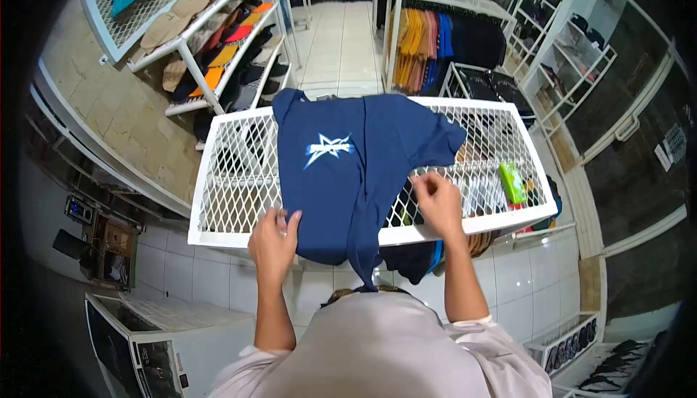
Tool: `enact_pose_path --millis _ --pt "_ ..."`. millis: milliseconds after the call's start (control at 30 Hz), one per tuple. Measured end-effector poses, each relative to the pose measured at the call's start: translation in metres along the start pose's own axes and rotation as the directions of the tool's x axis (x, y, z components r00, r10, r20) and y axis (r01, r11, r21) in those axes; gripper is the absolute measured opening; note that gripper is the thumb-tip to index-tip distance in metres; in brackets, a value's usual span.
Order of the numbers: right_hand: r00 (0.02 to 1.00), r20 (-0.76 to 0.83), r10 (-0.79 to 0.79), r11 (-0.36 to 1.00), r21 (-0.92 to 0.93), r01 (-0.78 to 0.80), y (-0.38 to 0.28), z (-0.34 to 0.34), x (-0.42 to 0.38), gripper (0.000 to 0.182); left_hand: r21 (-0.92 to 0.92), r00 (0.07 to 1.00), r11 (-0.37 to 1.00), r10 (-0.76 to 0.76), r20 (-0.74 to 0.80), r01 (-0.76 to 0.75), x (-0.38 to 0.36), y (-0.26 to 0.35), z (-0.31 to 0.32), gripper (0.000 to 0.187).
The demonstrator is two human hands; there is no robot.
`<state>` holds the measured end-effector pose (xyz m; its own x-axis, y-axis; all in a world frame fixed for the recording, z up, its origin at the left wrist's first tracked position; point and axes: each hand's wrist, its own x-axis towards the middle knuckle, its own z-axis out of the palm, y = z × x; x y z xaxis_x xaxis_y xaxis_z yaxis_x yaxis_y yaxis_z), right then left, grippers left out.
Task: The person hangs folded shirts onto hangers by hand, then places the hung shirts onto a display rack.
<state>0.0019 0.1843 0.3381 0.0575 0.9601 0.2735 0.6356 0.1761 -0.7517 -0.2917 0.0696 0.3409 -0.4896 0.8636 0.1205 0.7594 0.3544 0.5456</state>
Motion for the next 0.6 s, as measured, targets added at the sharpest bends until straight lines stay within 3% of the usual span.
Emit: enact_pose_path --millis 33,133,200,267,300,367,400,467,500,533,600 --pt "0.996 0.069 0.052 0.999 -0.01 -0.051 0.002 0.006 -0.016 0.031 0.024 0.999 0.999 -0.038 -0.018 0.039 -0.02 -0.002 -0.006 0.041" --pt "0.996 -0.04 -0.081 0.984 -0.161 0.074 0.003 0.031 -0.036 0.033 0.065 0.995 0.993 -0.1 0.014 0.099 -0.047 -0.005 -0.022 0.041" --pt "1.0 0.005 -0.004 0.989 -0.146 0.004 -0.001 0.036 -0.033 0.032 0.083 0.991 0.989 -0.128 0.05 0.124 -0.048 -0.012 -0.025 0.042" --pt "0.997 -0.014 -0.074 0.985 -0.16 0.071 0.002 0.045 -0.03 0.031 -0.116 0.991 0.986 -0.109 0.08 0.118 -0.045 -0.026 -0.018 0.04" --pt "0.997 0.014 -0.074 0.981 -0.177 0.076 0.001 0.046 -0.03 0.029 -0.114 0.991 0.987 -0.108 0.077 0.117 -0.045 -0.029 -0.014 0.04" --pt "0.995 0.01 -0.103 0.984 -0.148 0.103 0.002 0.047 -0.028 0.027 -0.378 0.988 0.917 -0.085 0.129 0.128 -0.047 -0.032 -0.003 0.033" --pt "0.992 0.005 -0.128 0.984 -0.12 0.128 0.0 0.048 -0.027 0.026 -0.38 0.988 0.916 -0.091 0.123 0.132 -0.047 -0.033 0.004 0.033" --pt "0.998 0.06 0.021 0.995 0.093 -0.027 -0.007 0.044 -0.025 0.024 -0.388 0.997 0.918 -0.065 0.05 0.079 -0.05 -0.029 0.015 0.027" --pt "0.999 0.023 -0.023 0.994 0.106 0.02 -0.003 0.045 -0.024 0.025 -0.351 0.998 0.934 -0.059 0.025 0.064 -0.051 -0.023 0.012 0.024" --pt "1.0 0.019 0.025 0.965 0.259 -0.029 -0.002 0.043 -0.022 0.024 -0.352 0.998 0.933 -0.067 0.019 0.07 -0.054 -0.025 0.013 0.024" --pt "0.979 0.149 0.139 0.764 0.613 -0.202 0.016 0.045 -0.011 0.022 -0.48 0.995 0.877 -0.068 -0.068 0.028 -0.053 -0.026 0.013 0.022"
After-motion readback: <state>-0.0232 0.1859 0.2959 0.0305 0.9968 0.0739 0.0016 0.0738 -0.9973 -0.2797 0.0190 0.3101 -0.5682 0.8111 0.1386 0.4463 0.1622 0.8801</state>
